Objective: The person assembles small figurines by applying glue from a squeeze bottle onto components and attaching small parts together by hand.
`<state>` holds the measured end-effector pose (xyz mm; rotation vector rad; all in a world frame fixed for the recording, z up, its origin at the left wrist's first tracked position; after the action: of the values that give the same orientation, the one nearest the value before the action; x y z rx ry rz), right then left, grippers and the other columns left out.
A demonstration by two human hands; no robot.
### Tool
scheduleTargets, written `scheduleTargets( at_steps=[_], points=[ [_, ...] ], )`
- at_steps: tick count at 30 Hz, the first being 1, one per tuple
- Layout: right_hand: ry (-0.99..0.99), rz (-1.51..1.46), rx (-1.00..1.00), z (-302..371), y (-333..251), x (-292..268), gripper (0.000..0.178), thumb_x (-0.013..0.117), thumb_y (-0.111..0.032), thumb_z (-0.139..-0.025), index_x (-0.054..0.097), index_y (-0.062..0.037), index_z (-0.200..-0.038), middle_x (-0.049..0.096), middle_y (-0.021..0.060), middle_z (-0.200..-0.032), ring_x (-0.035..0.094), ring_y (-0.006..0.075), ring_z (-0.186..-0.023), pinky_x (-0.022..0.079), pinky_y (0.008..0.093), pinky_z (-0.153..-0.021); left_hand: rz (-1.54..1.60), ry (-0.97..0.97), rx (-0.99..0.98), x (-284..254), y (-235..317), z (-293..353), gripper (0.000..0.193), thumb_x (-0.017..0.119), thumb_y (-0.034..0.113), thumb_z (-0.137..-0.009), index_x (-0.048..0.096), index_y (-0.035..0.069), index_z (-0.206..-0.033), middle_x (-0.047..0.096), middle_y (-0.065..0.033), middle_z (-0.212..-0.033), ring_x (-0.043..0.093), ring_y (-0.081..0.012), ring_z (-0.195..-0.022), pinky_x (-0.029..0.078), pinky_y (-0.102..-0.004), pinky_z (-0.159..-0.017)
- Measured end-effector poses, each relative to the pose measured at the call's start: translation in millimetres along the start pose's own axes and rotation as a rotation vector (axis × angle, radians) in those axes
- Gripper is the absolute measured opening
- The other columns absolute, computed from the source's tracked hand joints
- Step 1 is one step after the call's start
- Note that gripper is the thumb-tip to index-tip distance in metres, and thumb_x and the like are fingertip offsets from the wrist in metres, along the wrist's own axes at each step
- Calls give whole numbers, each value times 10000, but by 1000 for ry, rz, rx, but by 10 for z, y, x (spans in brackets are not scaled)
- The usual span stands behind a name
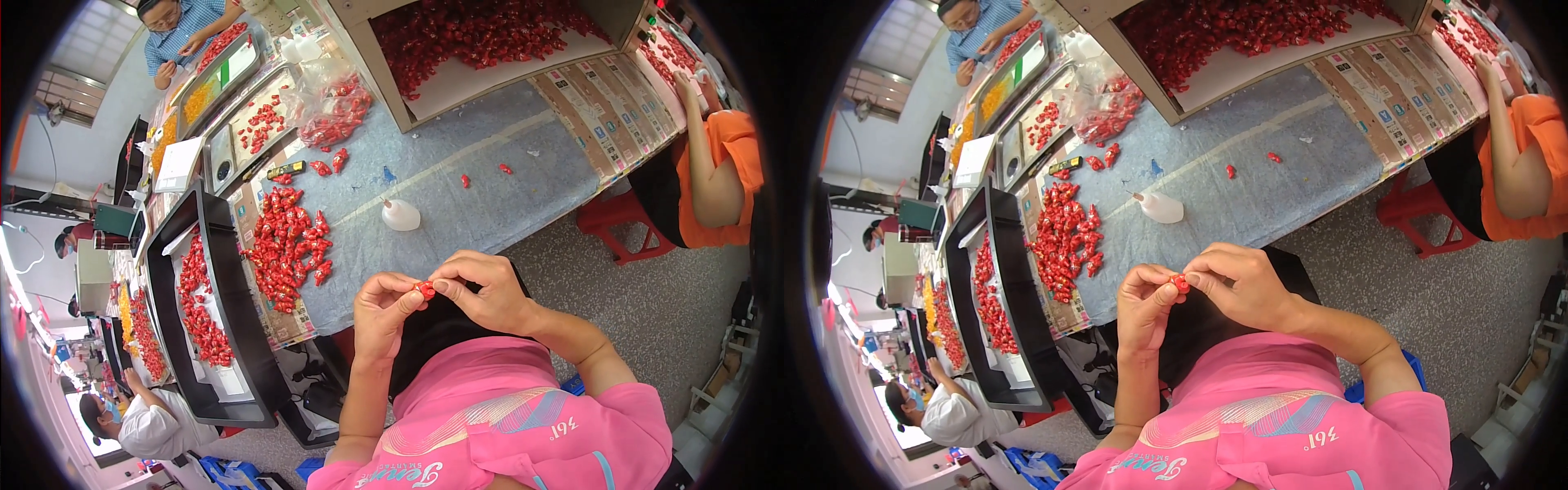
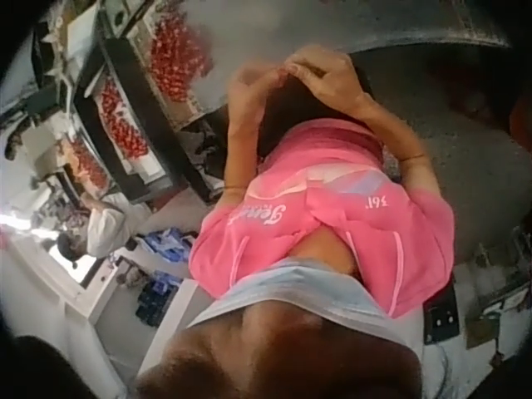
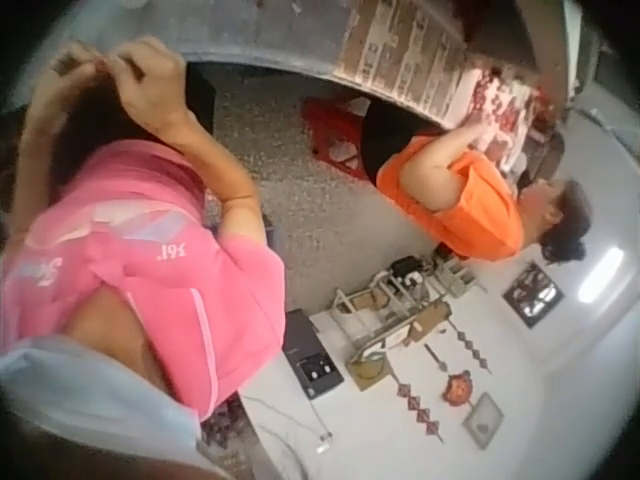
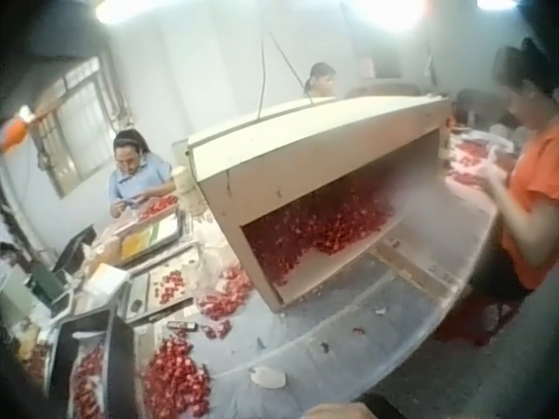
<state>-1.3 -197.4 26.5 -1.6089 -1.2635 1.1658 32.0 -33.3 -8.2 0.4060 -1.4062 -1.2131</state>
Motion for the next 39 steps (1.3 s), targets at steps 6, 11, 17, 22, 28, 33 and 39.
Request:
scheduleTargets(
  at_steps=[6,11,17,22,28,33,39],
  points=[
    [-11,-34,-18,-5,-96,-32,99,662,-71,-826,657,2,-894,639,97,-793,624,176,-673,482,266,-582,81,-40,-53,25,13,19,138,667,-29,-800,575,22,-888,622,-118,-915,627,-170,-823,551,-272,-707],
    [35,-20,22,21,-149,-63,136,678,-64,-812,661,-2,-931,646,95,-810,632,162,-686,502,252,-600,180,-90,-99,43,2,38,146,664,-20,-806,569,30,-906,613,-109,-941,624,-171,-845,548,-273,-728],
    [-7,2,31,36,-168,-57,126,689,-32,-786,669,-2,-907,653,104,-826,639,169,-684,508,259,-607,211,-93,-93,61,-15,35,170,668,-42,-788,575,44,-903,591,-109,-946,619,-181,-861,541,-287,-769],
    [21,14,45,69,-173,-24,135,703,-17,-764,672,-5,-894,656,106,-827,642,172,-690,509,260,-603,136,-54,26,61,22,56,210,677,-91,-753,587,46,-885,585,-98,-968,598,-174,-892,512,-291,-826],
    [14,38,-14,62,-198,-15,141,716,-3,-747,666,-6,-879,656,103,-816,643,188,-696,513,272,-601,-4,-35,146,80,92,96,211,689,-113,-736,619,23,-883,611,-103,-964,591,-162,-898,490,-278,-821],
    [20,46,-109,72,-246,-25,144,726,-3,-735,659,-7,-862,652,99,-794,641,210,-698,510,284,-594,-7,-65,157,70,90,115,211,696,-122,-723,638,15,-872,621,-115,-952,601,-174,-897,502,-282,-813],
    [7,45,-128,82,-261,-9,133,720,0,-737,648,-7,-849,646,102,-777,634,219,-689,503,291,-591,-9,-60,145,51,71,130,213,704,-133,-706,647,13,-850,629,-121,-935,615,-180,-874,517,-288,-801]
  ],
)
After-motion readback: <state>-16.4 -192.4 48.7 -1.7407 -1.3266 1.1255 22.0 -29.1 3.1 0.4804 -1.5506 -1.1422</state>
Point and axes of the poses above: each hand's wrist, its own z-axis away from the middle knuckle, its own x-axis out of the palm, y = z × x, the point moved 4 cm from there along -z, towards the middle knuckle
